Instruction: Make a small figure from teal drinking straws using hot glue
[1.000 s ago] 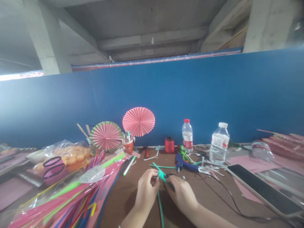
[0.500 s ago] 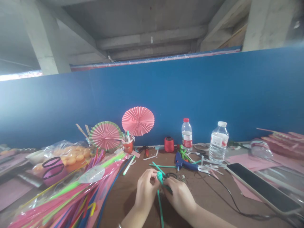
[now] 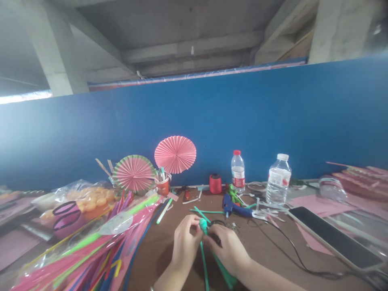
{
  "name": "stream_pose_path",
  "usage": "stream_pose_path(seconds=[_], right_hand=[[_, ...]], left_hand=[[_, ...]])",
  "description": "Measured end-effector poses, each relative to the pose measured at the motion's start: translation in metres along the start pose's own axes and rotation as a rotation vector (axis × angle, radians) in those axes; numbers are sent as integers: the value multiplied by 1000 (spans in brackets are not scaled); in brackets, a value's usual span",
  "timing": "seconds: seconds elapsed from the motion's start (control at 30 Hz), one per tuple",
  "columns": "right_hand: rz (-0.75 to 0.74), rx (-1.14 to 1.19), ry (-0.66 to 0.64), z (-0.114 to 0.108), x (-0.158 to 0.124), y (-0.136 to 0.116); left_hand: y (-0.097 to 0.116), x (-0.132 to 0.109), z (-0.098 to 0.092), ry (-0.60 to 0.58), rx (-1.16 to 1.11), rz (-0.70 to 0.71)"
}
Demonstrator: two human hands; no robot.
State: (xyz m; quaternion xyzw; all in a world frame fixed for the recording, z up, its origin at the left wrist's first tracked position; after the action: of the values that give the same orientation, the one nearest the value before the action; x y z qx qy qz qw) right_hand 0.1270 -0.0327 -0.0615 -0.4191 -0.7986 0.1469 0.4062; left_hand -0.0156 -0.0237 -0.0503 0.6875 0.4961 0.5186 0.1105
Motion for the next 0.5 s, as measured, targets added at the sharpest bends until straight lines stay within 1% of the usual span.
stream_pose_path(seconds=[0.1,0.17,0.23,0.33,0.5], right_hand=[[53,185,80,-3,2,-2],[89,316,137,-3,3,1],[107,394,153,-1,3,6],[109,357,158,-2,4,13],[47,258,171,-8,4,13]], left_hand=[[2,-1,0,-17,-10,11],[4,-2,1,-36,-21,19],[5,-2,1,-48,-34,25],[6,-3,1,-55,-53,23],[7,-4,1,-65,-85,-3]])
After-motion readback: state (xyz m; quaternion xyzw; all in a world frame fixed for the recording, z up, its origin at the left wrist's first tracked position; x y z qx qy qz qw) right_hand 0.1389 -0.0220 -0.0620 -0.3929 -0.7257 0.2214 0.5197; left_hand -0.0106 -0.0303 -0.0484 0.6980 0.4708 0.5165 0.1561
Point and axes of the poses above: each hand's wrist, its own x-axis towards the middle knuckle, its own z-axis out of the palm, y = z × x, the point moved 2 cm from there along x, towards the middle knuckle, and after that the axes turned 4 degrees about -z, right-handed, at the moved point
